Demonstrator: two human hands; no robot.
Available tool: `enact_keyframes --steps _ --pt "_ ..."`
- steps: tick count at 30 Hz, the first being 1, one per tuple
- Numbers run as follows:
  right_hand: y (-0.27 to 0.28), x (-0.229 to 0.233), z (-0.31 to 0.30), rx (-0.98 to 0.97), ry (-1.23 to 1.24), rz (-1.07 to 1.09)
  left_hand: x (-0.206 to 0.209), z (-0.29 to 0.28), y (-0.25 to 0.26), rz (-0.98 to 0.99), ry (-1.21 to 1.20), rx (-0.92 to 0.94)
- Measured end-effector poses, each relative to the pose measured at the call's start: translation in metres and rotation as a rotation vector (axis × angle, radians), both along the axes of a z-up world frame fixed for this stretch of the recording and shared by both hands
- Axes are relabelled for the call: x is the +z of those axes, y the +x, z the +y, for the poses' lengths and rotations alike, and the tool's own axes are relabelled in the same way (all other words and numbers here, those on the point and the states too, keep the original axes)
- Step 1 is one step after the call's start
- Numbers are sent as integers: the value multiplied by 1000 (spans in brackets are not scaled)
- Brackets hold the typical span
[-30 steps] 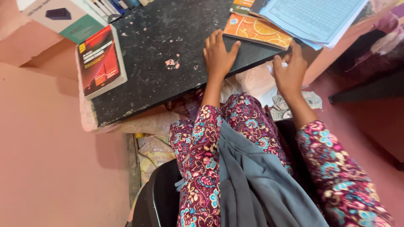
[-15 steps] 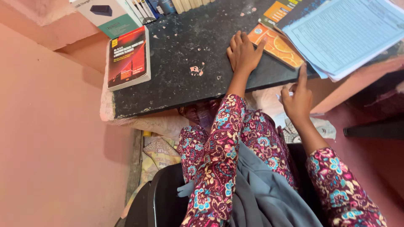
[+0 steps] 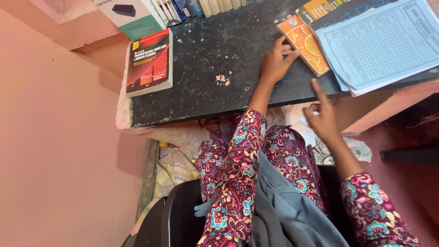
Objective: The person wipes a dark tabletop with a white cloth, repeatedly moving books and papers aside to reach different areas. The person handles several books and a stack of papers, then continues wiping the surface.
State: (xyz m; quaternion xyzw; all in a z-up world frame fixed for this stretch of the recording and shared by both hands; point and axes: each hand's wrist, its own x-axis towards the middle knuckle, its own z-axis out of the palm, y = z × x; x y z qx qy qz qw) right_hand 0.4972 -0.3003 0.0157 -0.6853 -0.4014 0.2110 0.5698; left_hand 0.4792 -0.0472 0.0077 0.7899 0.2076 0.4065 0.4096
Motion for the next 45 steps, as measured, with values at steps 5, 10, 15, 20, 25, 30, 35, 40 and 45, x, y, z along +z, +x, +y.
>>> enact_keyframes --steps 5,10,15,20,25,30,35,40,45 --pt "-18 7 7 -19 -9 -63 -2 -4 18 -446 -481 -336" --pt "-20 3 3 -37 -57 -134 -8 4 50 -214 -812 -124" --pt "-9 1 9 -40 -88 -188 14 6 59 -167 -766 -19" --pt "1 -2 9 -76 -70 -313 55 -8 60 -90 -307 158" --pt "-5 -8 2 -5 -110 -251 92 31 21 132 402 551" --pt "3 -18 -9 8 -70 -264 80 52 -144 -143 277 503" --pt "4 -23 3 -15 43 -507 20 -56 -297 -321 -367 307" --pt "-1 -24 0 4 117 -570 -22 -104 -328 -467 -883 298" --pt "-2 -21 -4 63 89 -571 -46 -100 -300 -724 -1102 -10"
